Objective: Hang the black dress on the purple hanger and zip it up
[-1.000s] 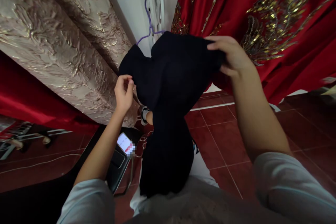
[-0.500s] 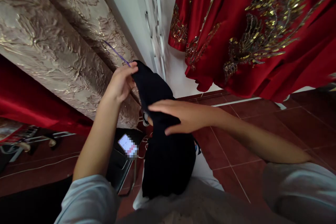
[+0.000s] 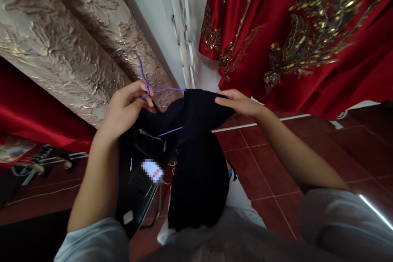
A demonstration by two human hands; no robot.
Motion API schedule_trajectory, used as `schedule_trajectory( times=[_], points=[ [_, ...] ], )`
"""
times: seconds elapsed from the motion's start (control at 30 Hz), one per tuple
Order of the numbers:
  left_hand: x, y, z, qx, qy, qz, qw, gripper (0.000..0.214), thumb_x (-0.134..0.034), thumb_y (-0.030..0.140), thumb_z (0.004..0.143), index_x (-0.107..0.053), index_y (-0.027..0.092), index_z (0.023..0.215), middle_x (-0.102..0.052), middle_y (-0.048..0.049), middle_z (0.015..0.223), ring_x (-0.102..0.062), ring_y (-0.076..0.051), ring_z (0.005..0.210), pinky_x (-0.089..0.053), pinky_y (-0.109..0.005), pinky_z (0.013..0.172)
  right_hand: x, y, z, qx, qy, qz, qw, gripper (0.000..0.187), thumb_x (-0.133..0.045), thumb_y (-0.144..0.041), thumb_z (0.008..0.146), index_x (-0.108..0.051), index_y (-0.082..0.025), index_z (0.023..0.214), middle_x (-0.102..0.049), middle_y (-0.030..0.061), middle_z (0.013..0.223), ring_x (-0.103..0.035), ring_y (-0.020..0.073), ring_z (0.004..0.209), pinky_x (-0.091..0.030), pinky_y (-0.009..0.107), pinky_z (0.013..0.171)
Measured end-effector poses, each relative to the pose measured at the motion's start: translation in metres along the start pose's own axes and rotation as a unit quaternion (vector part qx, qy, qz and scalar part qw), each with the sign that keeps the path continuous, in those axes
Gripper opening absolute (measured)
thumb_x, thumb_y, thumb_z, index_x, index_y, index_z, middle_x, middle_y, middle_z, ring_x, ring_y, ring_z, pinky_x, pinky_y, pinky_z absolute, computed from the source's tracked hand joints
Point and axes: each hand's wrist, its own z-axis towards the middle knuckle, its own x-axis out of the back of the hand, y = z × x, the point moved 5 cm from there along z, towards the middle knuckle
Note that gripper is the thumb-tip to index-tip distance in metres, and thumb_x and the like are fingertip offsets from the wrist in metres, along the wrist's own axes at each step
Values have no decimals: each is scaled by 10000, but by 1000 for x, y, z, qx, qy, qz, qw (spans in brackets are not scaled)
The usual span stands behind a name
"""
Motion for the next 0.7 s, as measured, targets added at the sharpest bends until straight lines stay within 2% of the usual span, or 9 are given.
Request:
schedule_trajectory(
  times=[0.07, 0.17, 0.27, 0.37, 0.43, 0.5, 0.57, 0.6, 0.7],
  points=[
    [-5, -10, 9, -4, 33, -26, 999, 184, -639, 134, 806, -671, 242, 952, -659, -13, 757, -668, -185, 647, -604, -359, 661, 7, 2, -2, -16, 69, 67, 995, 410, -730, -636, 839, -750, -245, 964, -740, 47, 863, -726, 221, 802, -619, 357, 717],
    [-9, -7, 12, -59, 118, -28, 991, 277, -749, 216, 850, -689, 231, 1120, -691, -38, 932, -710, -216, 885, -607, -400, 854, 34, -14, -5, 36, 235, 87, 967, 402, -764, -634, 793, -715, -263, 939, -749, 60, 929, -735, 260, 918, -625, 399, 774],
    [-13, 11, -4, -131, 225, 42, 965, 292, -677, 309, 981, -666, 234, 1263, -682, -65, 1136, -666, -249, 1115, -540, -460, 1034, 66, -28, -18, 104, 380, 91, 915, 339, -754, -588, 801, -681, -273, 902, -755, 71, 1014, -711, 294, 1074, -611, 433, 868],
    [-25, 23, -32, -197, 309, 170, 915, 248, -563, 314, 1046, -681, 258, 1257, -670, -73, 1190, -638, -274, 1171, -518, -492, 1057, 90, -29, -39, 184, 474, 131, 851, 218, -743, -465, 836, -697, -263, 904, -751, 76, 1087, -704, 283, 1110, -585, 419, 960],
    [-44, 22, -41, -233, 257, 221, 911, 286, -521, 267, 1051, -666, 281, 1296, -695, -62, 1076, -681, -253, 1055, -558, -452, 975, 100, -23, -50, 227, 506, 180, 812, 137, -698, -374, 883, -713, -239, 895, -747, 76, 1074, -723, 242, 1049, -566, 386, 1007],
    [-69, 15, -39, -241, 135, 247, 929, 416, -467, 197, 1048, -585, 306, 1431, -708, -36, 978, -707, -207, 910, -588, -380, 867, 106, -17, -48, 249, 507, 231, 793, 144, -626, -310, 939, -712, -207, 887, -742, 75, 1022, -735, 201, 972, -554, 365, 1024],
    [-92, 5, -31, -207, 34, 268, 940, 554, -430, 150, 1036, -446, 323, 1562, -718, -27, 1002, -709, -183, 866, -594, -329, 794, 109, -16, -35, 254, 487, 265, 793, 177, -586, -281, 974, -691, -189, 866, -737, 67, 960, -734, 171, 887, -555, 366, 1003],
    [-100, 1, -27, -180, 11, 278, 944, 595, -424, 144, 1032, -392, 325, 1597, -719, -33, 1044, -710, -182, 870, -595, -318, 770, 111, -17, -27, 251, 479, 269, 797, 171, -593, -278, 976, -680, -187, 860, -735, 61, 930, -726, 162, 846, -558, 369, 983],
    [-117, -10, -14, -102, 4, 290, 952, 627, -459, 190, 1031, -332, 333, 1629, -695, -60, 1175, -707, -191, 847, -596, -319, 718, 114, -25, -3, 243, 461, 200, 830, 159, -657, -340, 947, -643, -206, 861, -728, 54, 862, -711, 169, 856, -551, 367, 935]
  ],
)
